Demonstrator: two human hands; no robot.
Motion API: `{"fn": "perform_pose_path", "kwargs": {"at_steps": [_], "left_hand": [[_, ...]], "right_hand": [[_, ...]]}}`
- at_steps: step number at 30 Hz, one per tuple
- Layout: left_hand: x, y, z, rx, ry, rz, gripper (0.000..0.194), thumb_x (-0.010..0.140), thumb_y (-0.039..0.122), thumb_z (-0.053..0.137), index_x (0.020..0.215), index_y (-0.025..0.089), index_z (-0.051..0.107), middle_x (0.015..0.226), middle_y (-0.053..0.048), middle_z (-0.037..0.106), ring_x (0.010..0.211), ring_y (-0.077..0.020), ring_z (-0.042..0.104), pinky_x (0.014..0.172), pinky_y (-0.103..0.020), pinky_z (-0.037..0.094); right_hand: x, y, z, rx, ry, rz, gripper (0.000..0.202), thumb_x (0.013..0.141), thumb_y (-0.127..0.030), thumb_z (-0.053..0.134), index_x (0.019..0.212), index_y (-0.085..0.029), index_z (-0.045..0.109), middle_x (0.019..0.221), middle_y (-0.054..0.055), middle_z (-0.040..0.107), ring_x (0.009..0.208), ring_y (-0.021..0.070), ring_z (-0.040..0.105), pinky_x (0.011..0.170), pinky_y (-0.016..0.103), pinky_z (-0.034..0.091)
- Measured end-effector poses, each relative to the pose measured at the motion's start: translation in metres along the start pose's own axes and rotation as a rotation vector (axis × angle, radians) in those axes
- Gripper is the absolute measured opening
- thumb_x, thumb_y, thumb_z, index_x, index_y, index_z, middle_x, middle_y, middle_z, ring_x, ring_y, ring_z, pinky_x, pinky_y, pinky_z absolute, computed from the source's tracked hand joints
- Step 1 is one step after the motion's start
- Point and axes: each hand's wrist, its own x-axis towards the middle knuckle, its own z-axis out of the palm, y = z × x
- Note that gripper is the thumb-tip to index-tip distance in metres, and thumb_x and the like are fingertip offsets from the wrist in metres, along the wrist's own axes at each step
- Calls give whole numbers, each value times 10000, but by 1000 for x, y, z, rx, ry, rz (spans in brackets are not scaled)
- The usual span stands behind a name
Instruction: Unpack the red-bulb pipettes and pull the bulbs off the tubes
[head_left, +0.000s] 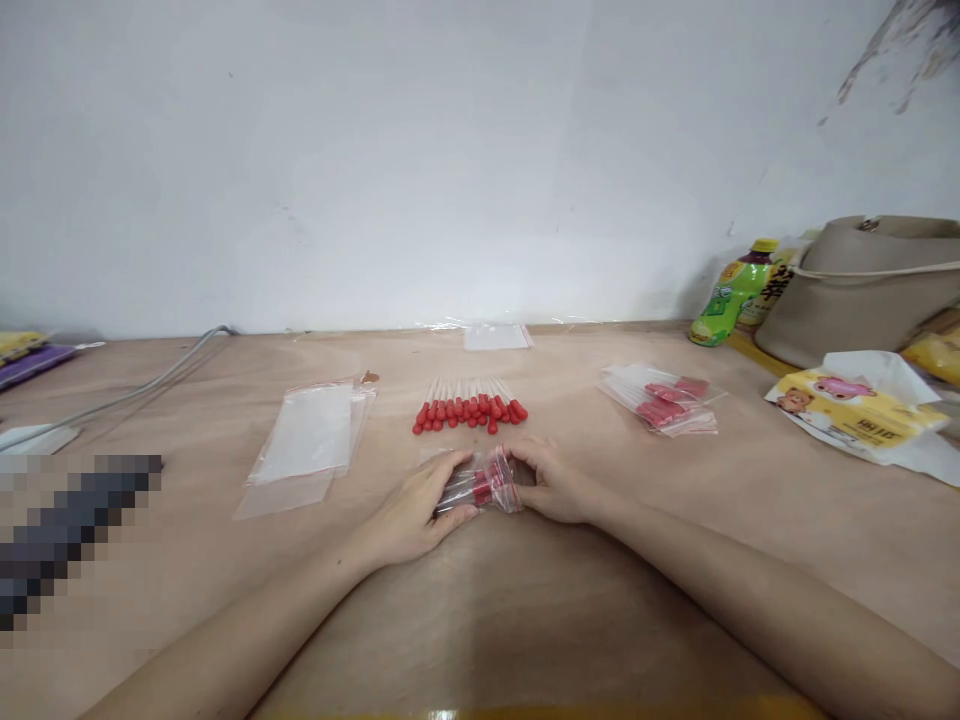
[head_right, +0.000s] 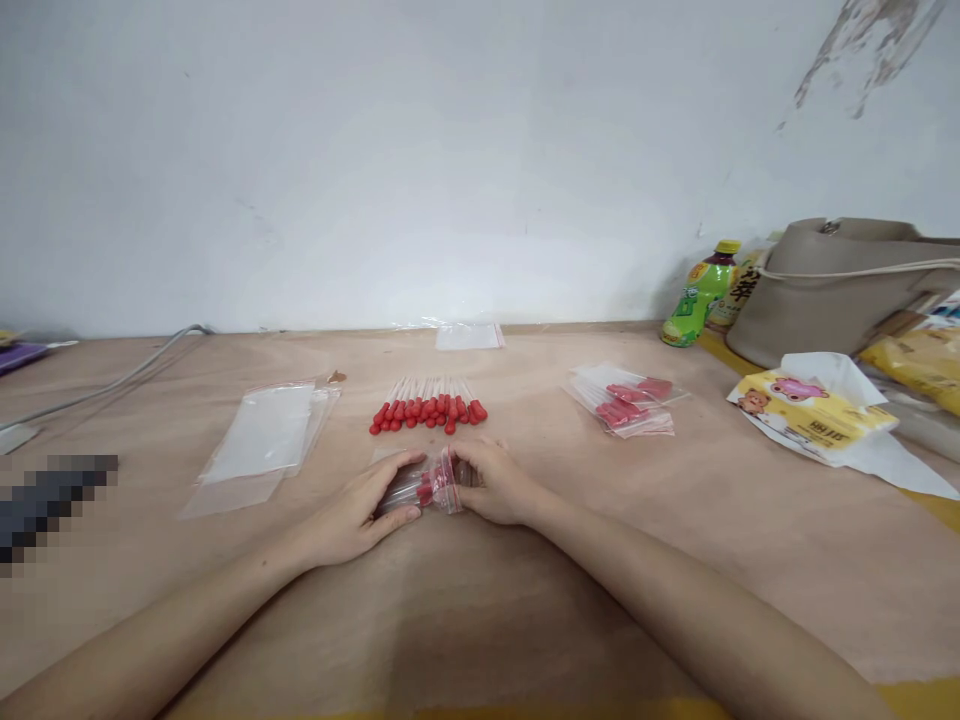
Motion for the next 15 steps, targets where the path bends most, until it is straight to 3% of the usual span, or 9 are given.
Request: {"fn": "perform_pose_path", "kwargs": {"at_steps": [4,15], "left_hand": [[1,1,-1,1,-19,-23,527,846,396,472,1301,203,290,1309,-97,434,1187,-233,428,984,-406,381],[0,3,-4,8,-35,-28,520,849,389,469,1308,225,288,1331,-80,413,1206,-231,408,992,-413,369]], "right_hand": [[1,1,1,64,7,-44,115,791,-236,552,886,-184,588,842,15,624,775,144,537,736,280,404],[-5,5,-19,288,-137,164,238,817,-363,516,923,-164,591,744,2,596,610,95,489,568,215,400]]}}
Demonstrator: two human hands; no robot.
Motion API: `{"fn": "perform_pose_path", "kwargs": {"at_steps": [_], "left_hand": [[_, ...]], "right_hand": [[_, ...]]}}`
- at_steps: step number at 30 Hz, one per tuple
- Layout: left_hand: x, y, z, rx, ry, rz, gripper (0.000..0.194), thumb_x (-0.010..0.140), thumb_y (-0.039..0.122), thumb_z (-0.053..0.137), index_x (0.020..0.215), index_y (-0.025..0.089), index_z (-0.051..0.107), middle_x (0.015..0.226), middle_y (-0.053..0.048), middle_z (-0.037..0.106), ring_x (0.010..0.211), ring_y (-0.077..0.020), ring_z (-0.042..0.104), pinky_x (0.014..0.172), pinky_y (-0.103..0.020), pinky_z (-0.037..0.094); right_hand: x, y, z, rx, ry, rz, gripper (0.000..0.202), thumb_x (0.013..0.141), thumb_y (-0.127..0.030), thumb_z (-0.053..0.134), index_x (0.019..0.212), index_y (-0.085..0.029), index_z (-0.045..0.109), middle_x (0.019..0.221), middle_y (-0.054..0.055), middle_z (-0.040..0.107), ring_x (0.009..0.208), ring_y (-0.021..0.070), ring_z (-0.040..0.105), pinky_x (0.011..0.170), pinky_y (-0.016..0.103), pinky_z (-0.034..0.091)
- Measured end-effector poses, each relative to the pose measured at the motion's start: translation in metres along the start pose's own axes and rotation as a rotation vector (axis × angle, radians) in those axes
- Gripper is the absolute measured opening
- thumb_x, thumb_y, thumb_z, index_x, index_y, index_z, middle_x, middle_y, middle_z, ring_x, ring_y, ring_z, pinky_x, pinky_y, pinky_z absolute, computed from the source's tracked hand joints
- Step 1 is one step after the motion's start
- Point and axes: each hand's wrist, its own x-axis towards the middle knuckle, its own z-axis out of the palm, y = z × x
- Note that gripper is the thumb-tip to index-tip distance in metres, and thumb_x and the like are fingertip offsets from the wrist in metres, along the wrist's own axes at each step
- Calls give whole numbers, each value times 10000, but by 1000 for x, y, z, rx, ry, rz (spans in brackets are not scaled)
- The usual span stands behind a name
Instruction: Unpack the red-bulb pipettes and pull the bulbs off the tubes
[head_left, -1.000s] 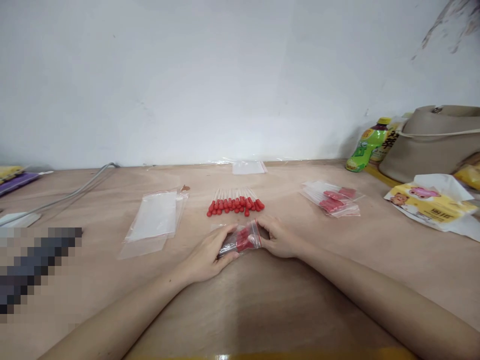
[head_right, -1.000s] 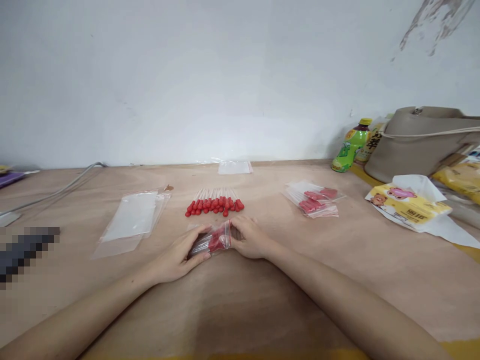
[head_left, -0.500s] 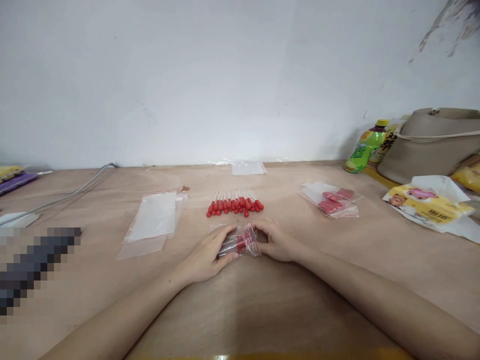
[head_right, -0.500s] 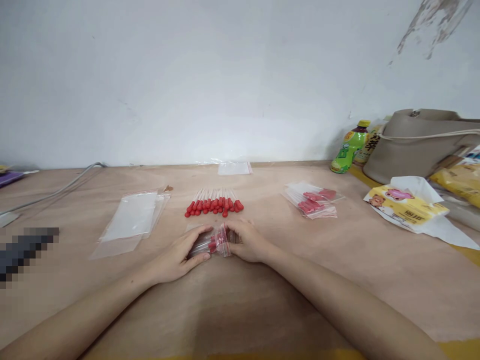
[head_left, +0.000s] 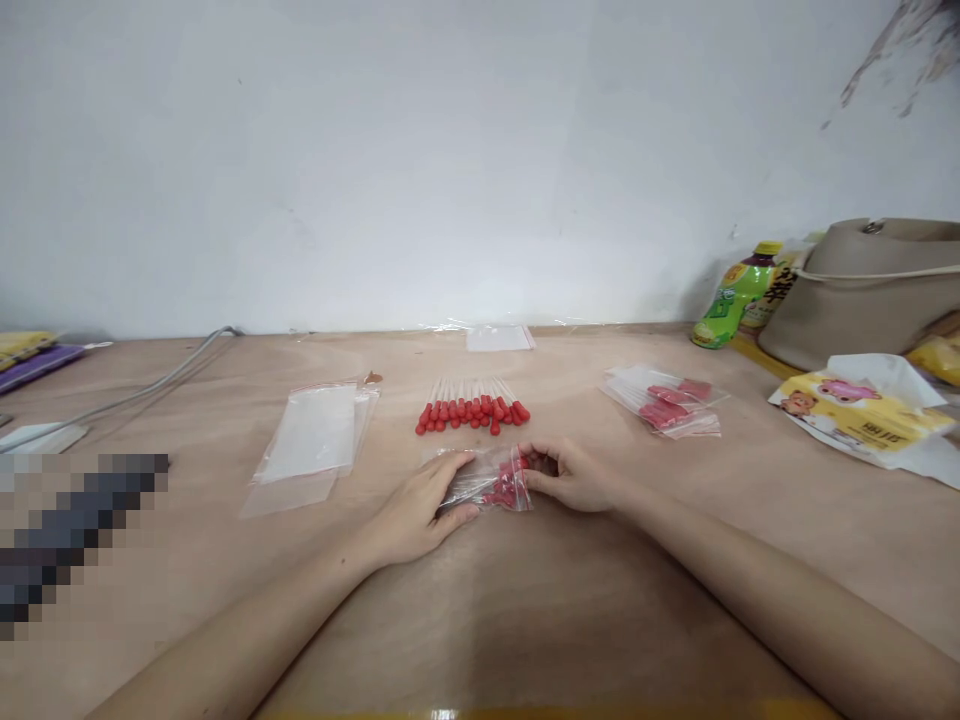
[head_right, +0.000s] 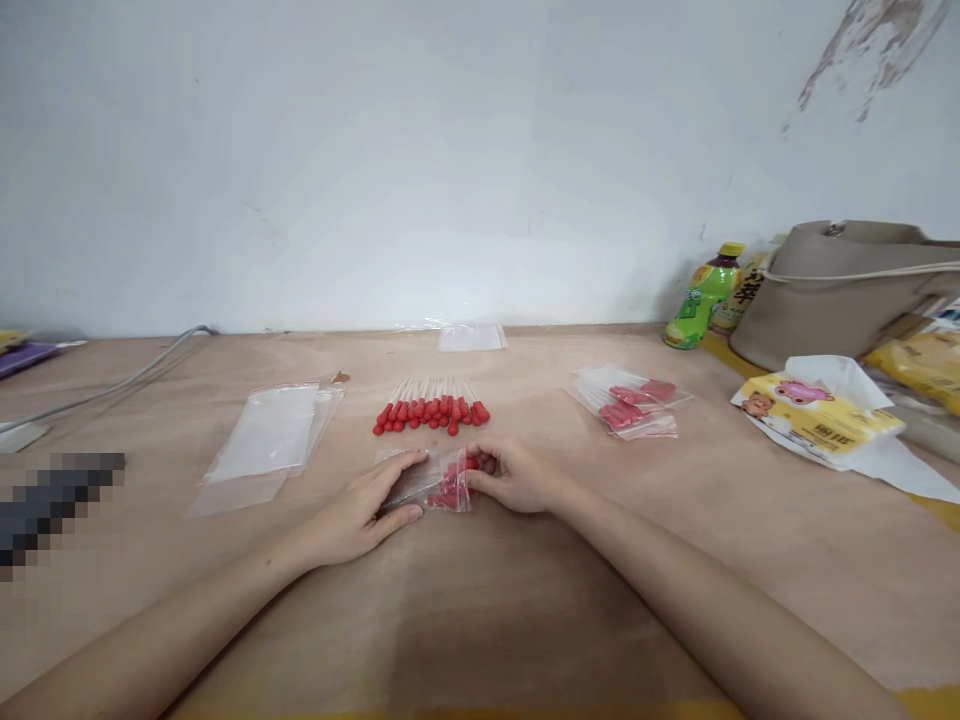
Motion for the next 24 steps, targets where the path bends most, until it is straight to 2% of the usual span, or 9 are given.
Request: {"fn": "perform_pose_path", "kwargs": {"at_steps": [5,7,10,13,16,18,21,24], "left_hand": [[1,-1,1,3,-1,-3,523,850,404,464,1308,220,289,1331,-84,411,1210,-230,402,998,-411,364],[0,-2,1,6,-1,-1,524,851,404,463,1308,218,289,1335,-84,407,1214,-228,397,1003,-410,359],[-1,-3,2,12,8,5,518,851,409,460,1304,221,296,1332,-82,411,1211,-230,401,998,-412,363],[-1,-3,1,14,8,8,515,852,409,459,1302,221,294,1324,-83,417,1200,-227,411,990,-408,371],[-2,-2,1,4,12,20,503,853,398,460,1295,219,300,1311,-83,428,1185,-222,427,979,-399,383],[-1,-2,0,-2,19,26,500,850,393,465,1290,218,306,1303,-84,436,1176,-224,435,970,-397,391],[-1,-2,0,1,21,27,505,848,387,471,1294,221,301,1307,-80,432,1184,-222,426,979,-399,382],[0,-2,0,7,15,30,498,853,386,465,1294,226,297,1310,-82,427,1187,-223,424,979,-407,382]], "right_hand": [[3,4,7,124,18,19,284,802,-410,530,904,-150,584,760,18,608,624,101,514,571,226,416],[3,5,3,182,-1,10,289,791,-413,544,901,-150,591,798,29,625,670,110,548,614,238,439],[1,3,-21,226,-5,6,270,751,-397,598,849,-147,619,821,38,646,724,116,578,672,249,455],[-7,-3,-61,179,13,96,267,704,-377,650,820,-136,650,718,27,642,600,91,547,570,222,441],[-16,-8,-97,136,166,154,250,684,-370,671,775,-137,670,650,21,631,554,83,529,541,213,436],[-19,-6,-109,155,345,193,261,674,-390,675,776,-150,673,629,24,633,544,95,538,523,219,441],[-14,5,-107,145,617,201,282,657,-416,680,777,-161,673,739,58,673,580,120,573,540,240,466],[0,20,-86,-26,812,174,304,684,-425,645,829,-160,677,782,67,683,633,153,603,586,270,478]]}}
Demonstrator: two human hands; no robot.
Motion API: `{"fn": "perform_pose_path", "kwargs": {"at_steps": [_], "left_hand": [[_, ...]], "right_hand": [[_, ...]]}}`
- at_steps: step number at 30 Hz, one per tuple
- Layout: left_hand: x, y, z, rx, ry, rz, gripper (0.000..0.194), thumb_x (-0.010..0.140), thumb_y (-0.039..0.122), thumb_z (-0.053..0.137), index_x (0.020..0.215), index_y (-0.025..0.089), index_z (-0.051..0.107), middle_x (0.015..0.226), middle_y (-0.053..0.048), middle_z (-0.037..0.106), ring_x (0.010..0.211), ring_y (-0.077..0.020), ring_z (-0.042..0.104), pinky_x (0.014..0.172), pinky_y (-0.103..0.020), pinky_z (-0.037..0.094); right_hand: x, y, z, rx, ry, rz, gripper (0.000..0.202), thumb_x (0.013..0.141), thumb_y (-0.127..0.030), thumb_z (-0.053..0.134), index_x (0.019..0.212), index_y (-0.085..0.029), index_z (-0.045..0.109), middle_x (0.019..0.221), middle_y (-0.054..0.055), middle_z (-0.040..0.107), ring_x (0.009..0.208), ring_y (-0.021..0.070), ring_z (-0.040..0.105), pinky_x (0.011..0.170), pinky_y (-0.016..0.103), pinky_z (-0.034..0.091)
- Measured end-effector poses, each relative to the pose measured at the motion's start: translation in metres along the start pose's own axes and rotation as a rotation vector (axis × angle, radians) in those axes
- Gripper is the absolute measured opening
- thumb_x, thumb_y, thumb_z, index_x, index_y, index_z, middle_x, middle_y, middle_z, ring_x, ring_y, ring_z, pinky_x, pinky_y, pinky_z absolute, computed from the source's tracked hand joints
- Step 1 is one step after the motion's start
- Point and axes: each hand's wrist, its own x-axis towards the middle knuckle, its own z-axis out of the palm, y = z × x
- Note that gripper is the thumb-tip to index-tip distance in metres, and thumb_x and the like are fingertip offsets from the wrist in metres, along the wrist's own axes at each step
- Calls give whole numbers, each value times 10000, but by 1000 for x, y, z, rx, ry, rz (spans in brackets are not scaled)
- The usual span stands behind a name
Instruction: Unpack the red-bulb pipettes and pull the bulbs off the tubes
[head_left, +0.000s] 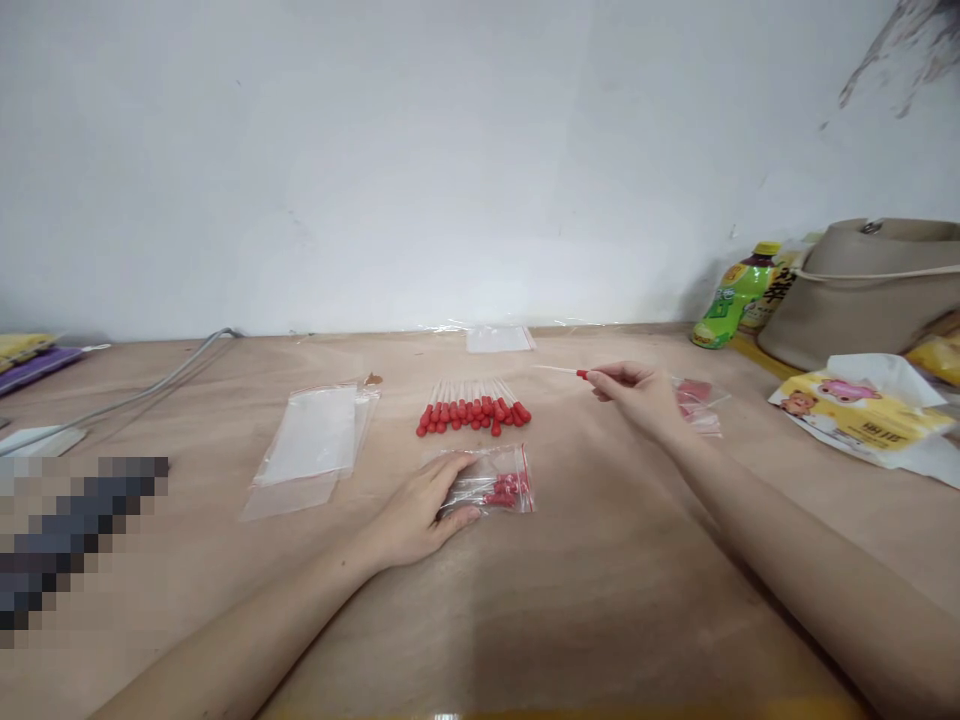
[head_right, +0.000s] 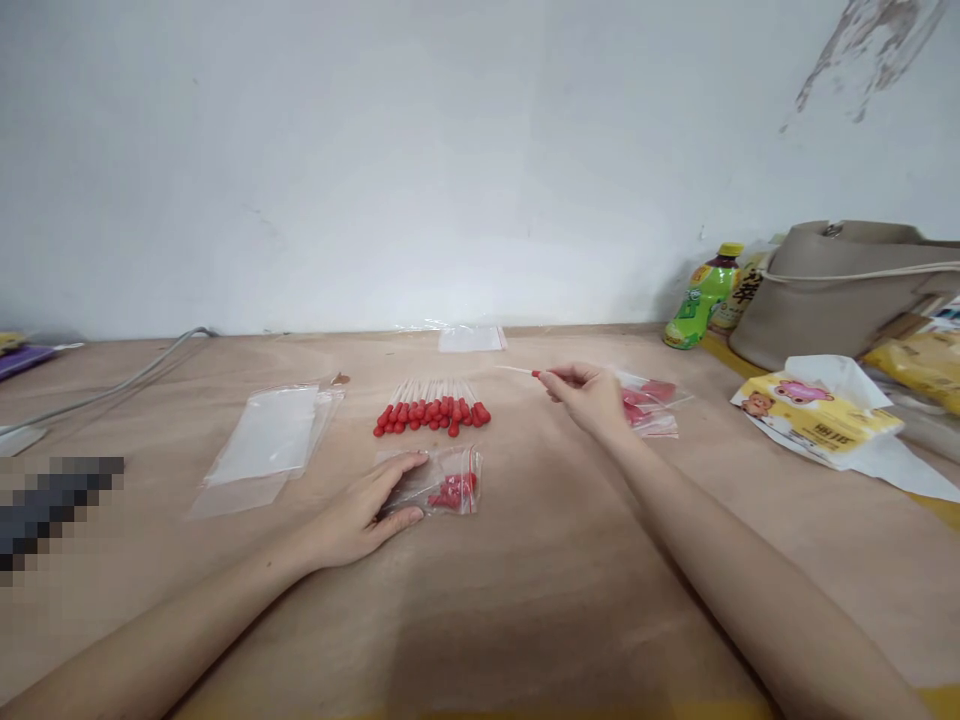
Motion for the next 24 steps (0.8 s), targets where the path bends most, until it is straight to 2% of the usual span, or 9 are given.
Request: {"fn": "perform_pose_path", "kwargs": {"at_steps": [3,6,9,16,20,24], "left_hand": [[0,-1,0,3,2,11,492,855,392,461,1288,223,300,1299,-87,437,1177,-227,435,970,-412,389],[0,-1,1,5,2,12,495,855,401,460,1287,218,299,1296,-89,441,1175,-226,437,971,-407,390],[0,-1,1,3,4,11,493,857,401,456,1287,218,301,1303,-92,435,1181,-230,431,977,-415,384],[0,0,0,2,1,14,500,855,399,458,1294,221,298,1310,-91,430,1189,-231,425,983,-420,379],[0,0,1,1,10,16,507,853,393,465,1299,221,297,1317,-85,425,1196,-226,416,991,-411,375],[0,-1,1,8,0,3,515,852,398,466,1302,216,295,1323,-83,419,1205,-219,406,1002,-404,364]], "right_hand": [[-8,7,28,-247,77,-166,243,735,-374,597,832,-170,685,805,58,686,737,183,616,666,286,474],[-15,6,47,-431,-11,-315,210,788,-328,544,862,-196,689,853,50,679,765,176,614,715,286,463],[-17,5,56,-506,-119,-378,215,809,-308,528,915,-208,686,897,62,665,801,180,608,765,295,455],[-17,16,62,-337,-306,-372,258,859,-295,443,886,-189,677,899,75,651,819,193,588,778,335,450],[-19,19,63,-254,-294,-256,231,833,-291,468,899,-179,659,889,72,664,794,188,595,721,319,464],[-18,24,65,-240,-266,-217,221,816,-275,478,927,-170,638,888,71,666,778,183,599,693,310,467]]}}
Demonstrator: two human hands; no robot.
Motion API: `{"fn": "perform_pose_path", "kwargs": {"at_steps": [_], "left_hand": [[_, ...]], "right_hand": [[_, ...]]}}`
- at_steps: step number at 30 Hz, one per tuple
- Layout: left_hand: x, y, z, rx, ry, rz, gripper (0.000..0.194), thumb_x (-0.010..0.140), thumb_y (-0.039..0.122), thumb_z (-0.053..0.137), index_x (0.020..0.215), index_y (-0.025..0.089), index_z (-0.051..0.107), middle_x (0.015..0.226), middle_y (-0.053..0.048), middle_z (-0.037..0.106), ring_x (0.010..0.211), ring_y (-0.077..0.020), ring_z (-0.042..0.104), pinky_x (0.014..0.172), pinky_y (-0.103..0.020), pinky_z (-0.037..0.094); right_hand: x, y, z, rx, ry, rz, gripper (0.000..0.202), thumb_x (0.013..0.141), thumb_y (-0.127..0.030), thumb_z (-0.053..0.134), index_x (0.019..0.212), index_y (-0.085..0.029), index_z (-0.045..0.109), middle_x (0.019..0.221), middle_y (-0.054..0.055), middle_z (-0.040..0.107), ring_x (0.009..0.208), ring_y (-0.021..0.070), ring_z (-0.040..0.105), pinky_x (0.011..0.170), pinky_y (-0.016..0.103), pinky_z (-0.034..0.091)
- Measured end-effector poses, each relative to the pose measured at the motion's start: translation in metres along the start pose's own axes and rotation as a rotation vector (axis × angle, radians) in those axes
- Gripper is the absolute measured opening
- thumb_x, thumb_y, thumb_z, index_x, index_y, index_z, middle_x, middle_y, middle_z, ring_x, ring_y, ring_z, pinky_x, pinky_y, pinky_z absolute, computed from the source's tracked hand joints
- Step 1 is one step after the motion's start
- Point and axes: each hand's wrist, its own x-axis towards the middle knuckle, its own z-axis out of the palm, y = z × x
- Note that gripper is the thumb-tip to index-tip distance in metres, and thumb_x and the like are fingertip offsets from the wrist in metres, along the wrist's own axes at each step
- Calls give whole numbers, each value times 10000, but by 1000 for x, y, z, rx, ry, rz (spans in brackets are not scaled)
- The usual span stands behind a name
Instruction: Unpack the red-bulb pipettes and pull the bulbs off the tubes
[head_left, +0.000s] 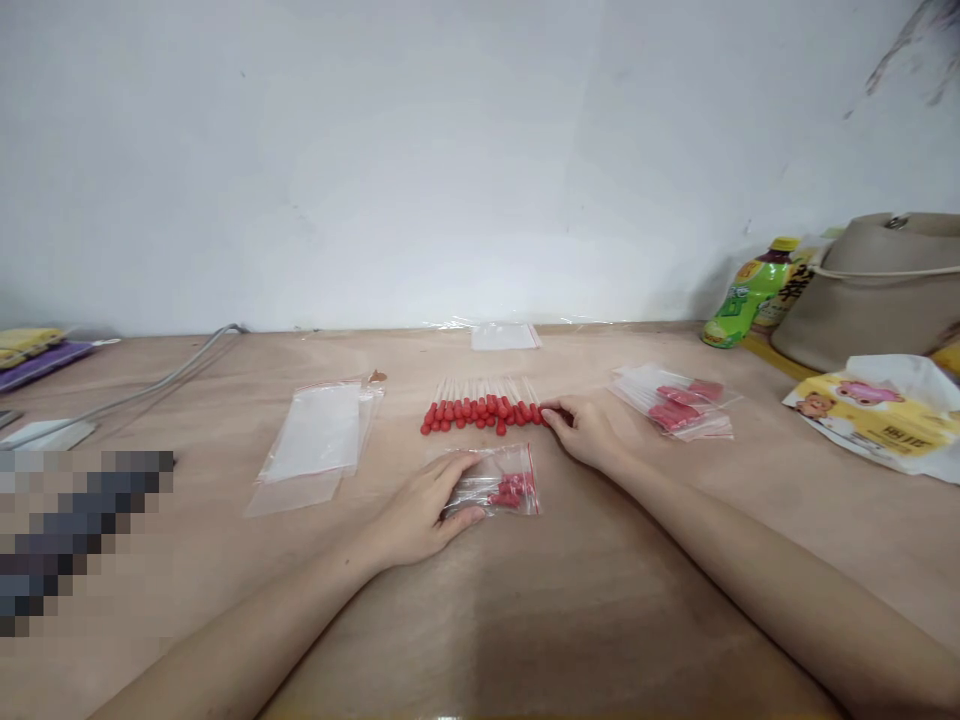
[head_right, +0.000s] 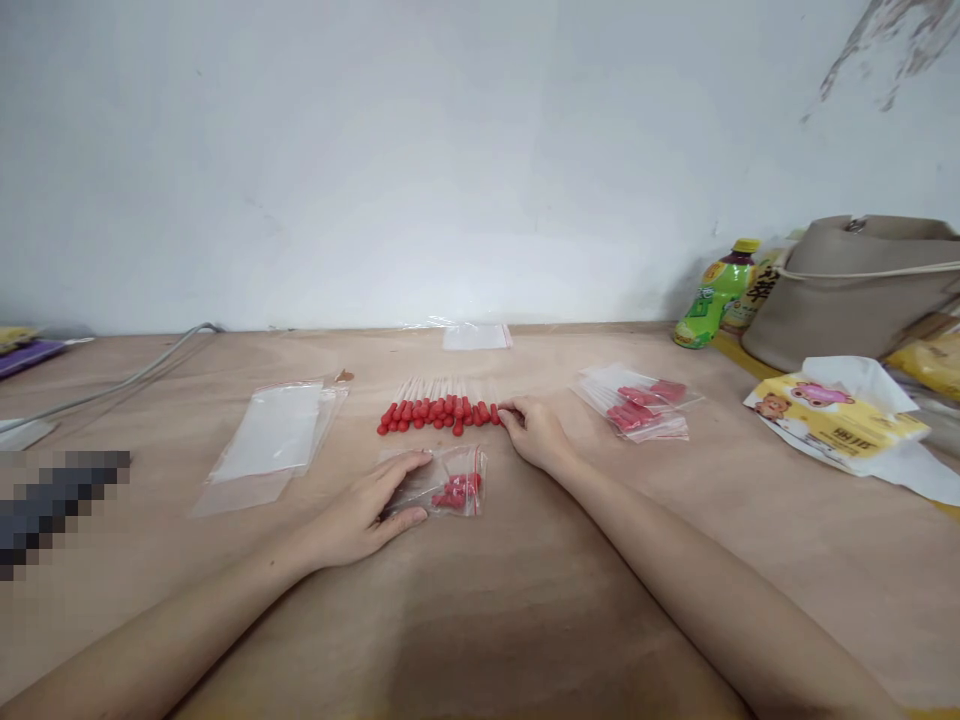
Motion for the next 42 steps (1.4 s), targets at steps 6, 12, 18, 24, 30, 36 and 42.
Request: {"fn": "perform_pose_path", "kwargs": {"at_steps": [6,12,18,24,30,36,42], "left_hand": [[0,2,0,-4,2,4,510,853,397,462,1300,216,297,1317,-89,423,1197,-227,416,989,-410,375],[0,2,-1,2,10,0,502,850,404,464,1288,212,309,1310,-84,427,1194,-223,413,994,-403,374],[0,2,-3,22,-2,7,481,871,404,418,1298,211,309,1325,-89,412,1211,-241,395,997,-427,366],[1,4,-2,21,0,-20,400,912,330,335,1292,206,315,1313,-77,431,1206,-211,406,1005,-405,363],[1,3,-1,8,12,-20,405,906,332,351,1291,213,315,1314,-73,431,1205,-213,405,1004,-407,364],[1,1,1,20,26,-2,430,891,346,385,1292,208,311,1309,-80,434,1195,-221,417,997,-408,371],[1,1,0,21,26,3,422,891,346,386,1284,208,318,1308,-79,433,1197,-216,414,992,-395,376]], "right_hand": [[-9,-14,-9,17,83,-31,217,793,-327,517,896,-166,621,853,73,632,759,177,573,680,305,452],[-28,-46,-19,75,-420,-349,149,755,-338,602,787,-210,672,774,35,623,764,158,547,745,306,423],[-30,-50,-10,44,-474,-432,234,722,-353,652,912,-219,663,910,45,631,894,186,527,832,335,382],[-34,-62,0,4,-449,-353,200,645,-347,702,693,-173,614,681,-1,573,646,124,500,612,241,388],[-39,-68,3,156,-505,-108,146,649,-203,650,742,-172,543,636,-40,542,547,79,456,494,198,348],[-33,-60,8,599,-573,96,284,641,-356,698,789,-158,557,740,-4,601,642,99,555,583,225,458],[-8,-48,-37,533,-575,212,391,674,-447,660,922,-149,612,698,9,635,541,85,555,518,225,448]]}}
